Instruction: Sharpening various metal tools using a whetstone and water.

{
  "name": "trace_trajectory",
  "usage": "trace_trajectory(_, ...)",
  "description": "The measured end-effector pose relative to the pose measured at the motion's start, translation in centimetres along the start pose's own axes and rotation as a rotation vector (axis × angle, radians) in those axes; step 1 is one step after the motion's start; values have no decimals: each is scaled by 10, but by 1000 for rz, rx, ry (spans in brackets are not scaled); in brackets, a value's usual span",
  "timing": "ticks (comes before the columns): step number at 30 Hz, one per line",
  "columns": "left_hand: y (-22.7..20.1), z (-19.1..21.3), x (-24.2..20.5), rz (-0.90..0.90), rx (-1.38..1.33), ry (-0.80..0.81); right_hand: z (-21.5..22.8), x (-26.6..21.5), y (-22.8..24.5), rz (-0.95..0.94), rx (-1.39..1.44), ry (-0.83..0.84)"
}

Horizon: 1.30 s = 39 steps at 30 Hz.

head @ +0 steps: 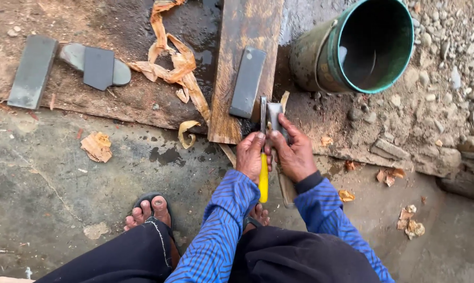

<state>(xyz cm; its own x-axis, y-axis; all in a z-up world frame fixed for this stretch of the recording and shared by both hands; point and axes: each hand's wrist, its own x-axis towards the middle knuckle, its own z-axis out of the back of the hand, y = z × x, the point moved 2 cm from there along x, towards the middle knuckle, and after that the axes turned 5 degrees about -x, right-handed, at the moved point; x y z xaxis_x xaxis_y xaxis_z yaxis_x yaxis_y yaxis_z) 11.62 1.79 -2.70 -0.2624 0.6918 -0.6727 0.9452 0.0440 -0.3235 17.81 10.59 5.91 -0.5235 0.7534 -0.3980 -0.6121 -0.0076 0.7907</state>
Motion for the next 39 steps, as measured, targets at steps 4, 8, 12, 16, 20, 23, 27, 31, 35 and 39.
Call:
trace_trajectory(4, 0, -1, -4, 123, -133, 67, 2, -10, -6, -128, 346, 98)
trace_trajectory(8, 3, -3, 0, 66, -270, 152, 2, -17, -20, -129, 290, 168)
trace_trajectory(12, -5, -8, -3, 58, -205, 128, -2, -5, -8, -173, 278, 185)
trace_trajectory(16, -5, -9, -4, 92, -147, 77, 3, 0, 4, -258, 256, 187)
trace_trajectory(20, -7, -11, -3, 40, -107, 34, 3, 4, -3, -231, 178, 188)
trace_trajectory(23, -3, -11, -7, 42, -50, -10, 7, -1, -9, -224, 101, 168)
trace_trajectory(27, -4, -9, 0, 23, 1, -45, 6, 0, -25, -81, 59, 175)
trace_trajectory(31, 4, -7, -4, 37, -10, -20, 6, 1, -11, -135, 121, 161)
trace_trajectory(35, -8, -12, 2, -20, 37, -28, 8, 6, -7, -184, 60, 158)
trace_trajectory(39, 8, -4, -5, 30, 49, -40, 8, 8, -4, -175, 32, 153)
